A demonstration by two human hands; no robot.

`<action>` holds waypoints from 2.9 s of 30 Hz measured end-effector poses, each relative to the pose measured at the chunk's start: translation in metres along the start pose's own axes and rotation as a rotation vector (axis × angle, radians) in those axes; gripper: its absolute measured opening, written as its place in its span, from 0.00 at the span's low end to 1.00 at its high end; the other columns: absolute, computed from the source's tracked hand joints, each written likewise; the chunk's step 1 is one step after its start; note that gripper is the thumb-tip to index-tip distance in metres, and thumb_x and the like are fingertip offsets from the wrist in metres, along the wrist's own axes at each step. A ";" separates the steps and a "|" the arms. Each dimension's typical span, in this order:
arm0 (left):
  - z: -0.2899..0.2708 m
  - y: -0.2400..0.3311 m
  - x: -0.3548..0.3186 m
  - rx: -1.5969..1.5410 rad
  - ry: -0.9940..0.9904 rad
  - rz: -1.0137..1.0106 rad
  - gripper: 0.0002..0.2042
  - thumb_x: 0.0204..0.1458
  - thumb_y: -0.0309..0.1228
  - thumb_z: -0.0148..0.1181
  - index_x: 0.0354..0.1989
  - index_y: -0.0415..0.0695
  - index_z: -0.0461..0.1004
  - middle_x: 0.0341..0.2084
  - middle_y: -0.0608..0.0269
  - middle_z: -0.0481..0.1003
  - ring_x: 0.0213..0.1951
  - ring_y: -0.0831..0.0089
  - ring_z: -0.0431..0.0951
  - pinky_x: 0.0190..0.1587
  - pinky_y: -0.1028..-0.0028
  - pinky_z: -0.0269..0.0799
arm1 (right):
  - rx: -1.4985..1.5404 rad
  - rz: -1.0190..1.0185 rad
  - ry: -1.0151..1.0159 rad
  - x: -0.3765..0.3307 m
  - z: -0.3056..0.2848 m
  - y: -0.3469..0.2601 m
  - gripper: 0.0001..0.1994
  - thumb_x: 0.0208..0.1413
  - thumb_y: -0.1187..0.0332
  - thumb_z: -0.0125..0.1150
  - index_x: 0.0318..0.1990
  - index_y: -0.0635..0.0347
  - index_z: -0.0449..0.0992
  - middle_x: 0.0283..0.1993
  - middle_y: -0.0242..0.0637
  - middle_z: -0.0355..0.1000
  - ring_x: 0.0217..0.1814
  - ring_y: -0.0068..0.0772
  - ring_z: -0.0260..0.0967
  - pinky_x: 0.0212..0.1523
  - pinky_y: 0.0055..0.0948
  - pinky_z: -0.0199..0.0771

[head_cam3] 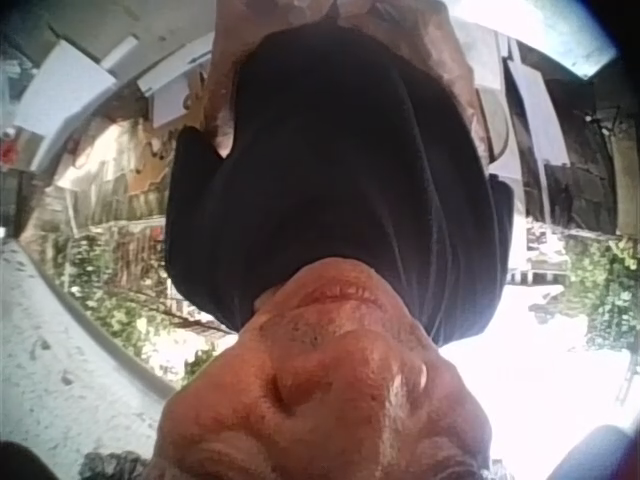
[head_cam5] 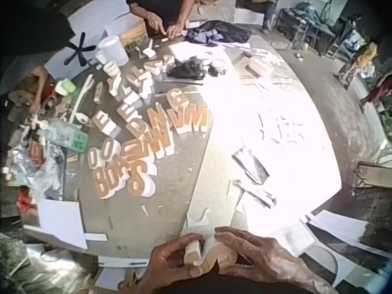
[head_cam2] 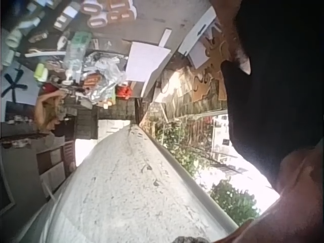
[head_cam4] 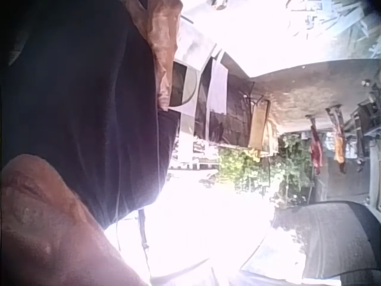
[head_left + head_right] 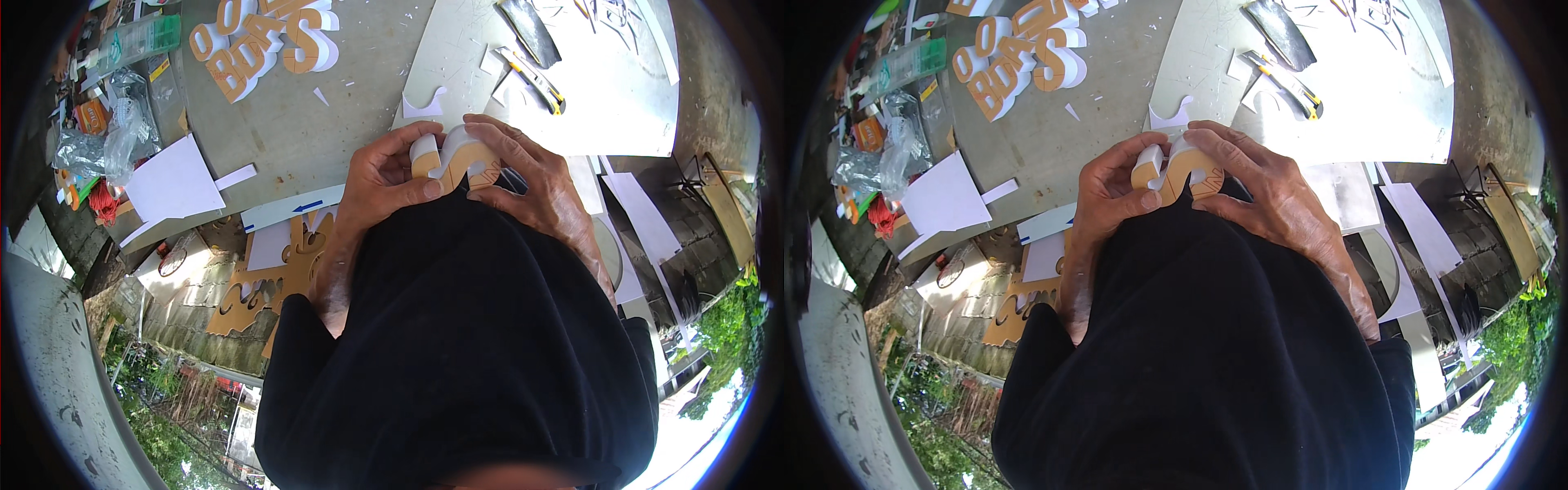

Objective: The recorder is assembling 3D foam letters by gluing paper cutouts to foam backings and refining the edges.

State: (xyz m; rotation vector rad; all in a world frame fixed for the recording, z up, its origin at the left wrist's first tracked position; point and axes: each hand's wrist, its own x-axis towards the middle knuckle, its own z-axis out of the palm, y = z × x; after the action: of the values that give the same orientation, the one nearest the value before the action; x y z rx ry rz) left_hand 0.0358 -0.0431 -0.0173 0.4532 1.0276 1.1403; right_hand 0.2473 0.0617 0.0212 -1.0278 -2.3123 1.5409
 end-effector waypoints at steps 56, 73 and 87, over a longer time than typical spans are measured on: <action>0.003 0.035 0.076 -0.024 0.050 0.426 0.33 0.45 0.21 0.72 0.62 0.35 0.66 0.52 0.52 0.75 0.51 0.67 0.77 0.53 0.69 0.79 | 0.164 -0.219 0.121 0.076 -0.043 -0.010 0.36 0.43 0.60 0.78 0.61 0.61 0.70 0.57 0.49 0.71 0.54 0.49 0.75 0.56 0.45 0.78; 0.019 0.018 0.085 -0.251 0.176 0.375 0.17 0.64 0.23 0.48 0.59 0.31 0.66 0.50 0.51 0.74 0.51 0.64 0.77 0.51 0.63 0.81 | -0.286 -0.383 0.686 0.077 -0.006 0.007 0.33 0.40 0.69 0.79 0.56 0.60 0.70 0.50 0.50 0.72 0.52 0.47 0.71 0.49 0.41 0.76; 0.014 0.017 0.079 -0.315 0.044 0.439 0.32 0.55 0.26 0.62 0.67 0.34 0.56 0.53 0.46 0.70 0.52 0.65 0.75 0.55 0.67 0.75 | -0.408 -0.276 0.493 0.057 0.017 0.001 0.40 0.48 0.73 0.73 0.69 0.54 0.59 0.51 0.48 0.67 0.49 0.46 0.73 0.42 0.39 0.80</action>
State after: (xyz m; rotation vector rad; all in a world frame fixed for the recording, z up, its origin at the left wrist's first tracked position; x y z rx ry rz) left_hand 0.0427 0.0377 -0.0323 0.4118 0.7834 1.6807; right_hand 0.1968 0.0857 0.0003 -0.9760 -2.3121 0.6351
